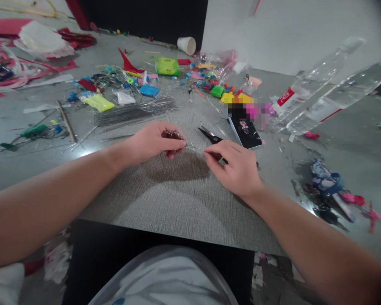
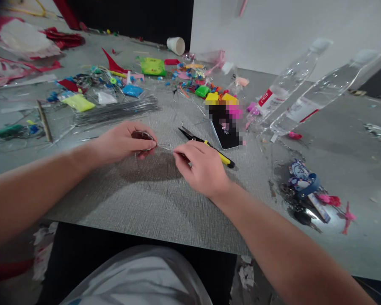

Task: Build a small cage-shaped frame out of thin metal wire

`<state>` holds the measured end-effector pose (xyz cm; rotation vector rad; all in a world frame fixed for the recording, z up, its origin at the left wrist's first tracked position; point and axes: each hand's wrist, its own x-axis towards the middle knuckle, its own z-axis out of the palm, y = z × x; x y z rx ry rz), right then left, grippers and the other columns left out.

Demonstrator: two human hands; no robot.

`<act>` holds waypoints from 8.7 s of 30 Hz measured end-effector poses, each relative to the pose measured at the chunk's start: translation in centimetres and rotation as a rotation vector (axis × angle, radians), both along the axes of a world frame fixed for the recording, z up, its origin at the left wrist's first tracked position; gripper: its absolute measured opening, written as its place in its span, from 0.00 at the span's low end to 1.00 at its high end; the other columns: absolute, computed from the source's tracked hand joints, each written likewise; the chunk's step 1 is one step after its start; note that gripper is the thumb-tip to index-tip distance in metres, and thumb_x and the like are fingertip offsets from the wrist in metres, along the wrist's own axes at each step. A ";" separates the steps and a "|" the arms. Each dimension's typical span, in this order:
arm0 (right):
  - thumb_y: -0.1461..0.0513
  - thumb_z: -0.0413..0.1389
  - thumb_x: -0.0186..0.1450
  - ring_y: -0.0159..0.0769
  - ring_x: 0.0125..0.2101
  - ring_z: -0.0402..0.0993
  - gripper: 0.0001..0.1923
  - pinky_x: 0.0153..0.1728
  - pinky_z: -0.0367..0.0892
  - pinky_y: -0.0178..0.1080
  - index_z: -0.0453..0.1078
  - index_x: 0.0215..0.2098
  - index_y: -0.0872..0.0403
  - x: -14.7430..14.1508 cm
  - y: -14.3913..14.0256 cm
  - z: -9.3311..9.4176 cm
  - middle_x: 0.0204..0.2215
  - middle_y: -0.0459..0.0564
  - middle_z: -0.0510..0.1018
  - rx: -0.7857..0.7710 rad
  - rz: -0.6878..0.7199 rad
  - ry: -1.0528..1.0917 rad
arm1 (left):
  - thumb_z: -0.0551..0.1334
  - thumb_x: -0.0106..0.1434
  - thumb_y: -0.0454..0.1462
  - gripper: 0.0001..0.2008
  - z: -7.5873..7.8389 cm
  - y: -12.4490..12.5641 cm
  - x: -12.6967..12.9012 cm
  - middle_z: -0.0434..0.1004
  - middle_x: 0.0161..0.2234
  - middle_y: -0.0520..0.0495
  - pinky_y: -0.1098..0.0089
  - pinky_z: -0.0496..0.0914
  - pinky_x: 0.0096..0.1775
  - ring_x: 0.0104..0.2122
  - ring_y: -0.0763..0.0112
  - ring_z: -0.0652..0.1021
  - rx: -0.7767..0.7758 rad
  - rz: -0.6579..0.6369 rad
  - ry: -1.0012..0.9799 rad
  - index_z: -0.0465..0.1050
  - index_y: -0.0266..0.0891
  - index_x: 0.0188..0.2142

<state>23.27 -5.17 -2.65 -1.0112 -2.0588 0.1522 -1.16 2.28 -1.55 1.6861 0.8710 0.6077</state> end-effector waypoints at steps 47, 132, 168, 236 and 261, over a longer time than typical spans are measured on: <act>0.63 0.58 0.67 0.35 0.32 0.73 0.08 0.36 0.70 0.39 0.71 0.45 0.52 -0.1 0.4 -0.6 0.33 0.47 0.75 -0.137 -0.098 0.014 | 0.66 0.64 0.42 0.10 0.9 -0.1 -0.2 0.81 0.27 0.50 0.72 0.65 0.31 0.27 0.73 0.76 0.586 -0.063 0.283 0.82 0.38 0.36; 0.47 0.63 0.63 0.31 0.21 0.74 0.19 0.22 0.69 0.34 0.70 0.33 0.53 -3.5 3.9 -0.6 0.23 0.44 0.76 -0.596 -0.128 0.682 | 0.70 0.60 0.44 0.08 -1.4 0.3 -0.3 0.82 0.34 0.44 0.65 0.66 0.38 0.35 0.61 0.78 0.621 0.192 0.162 0.83 0.44 0.35; 0.49 0.62 0.65 0.30 0.24 0.69 0.20 0.26 0.66 0.35 0.80 0.46 0.56 -4.7 3.4 0.2 0.26 0.47 0.78 -0.579 0.075 0.646 | 0.72 0.54 0.29 0.09 0.7 -1.6 0.4 0.76 0.27 0.52 0.72 0.72 0.34 0.27 0.77 0.76 -0.773 -0.055 -0.418 0.75 0.36 0.33; 0.50 0.54 0.73 0.30 0.26 0.68 0.18 0.29 0.62 0.34 0.71 0.32 0.53 -4.0 1.6 1.2 0.24 0.44 0.74 -0.580 0.068 0.394 | 0.71 0.64 0.45 0.15 -0.2 -2.0 0.4 0.72 0.29 0.51 0.72 0.62 0.31 0.27 0.76 0.70 -0.349 -0.049 -0.356 0.72 0.36 0.33; 0.57 0.54 0.72 0.31 0.23 0.65 0.15 0.27 0.61 0.34 0.70 0.28 0.52 -4.7 0.5 2.4 0.21 0.43 0.71 -0.514 0.001 0.424 | 0.69 0.64 0.49 0.18 -0.6 -2.4 1.0 0.73 0.29 0.49 0.69 0.66 0.36 0.30 0.72 0.73 -0.224 -0.169 -0.341 0.75 0.36 0.32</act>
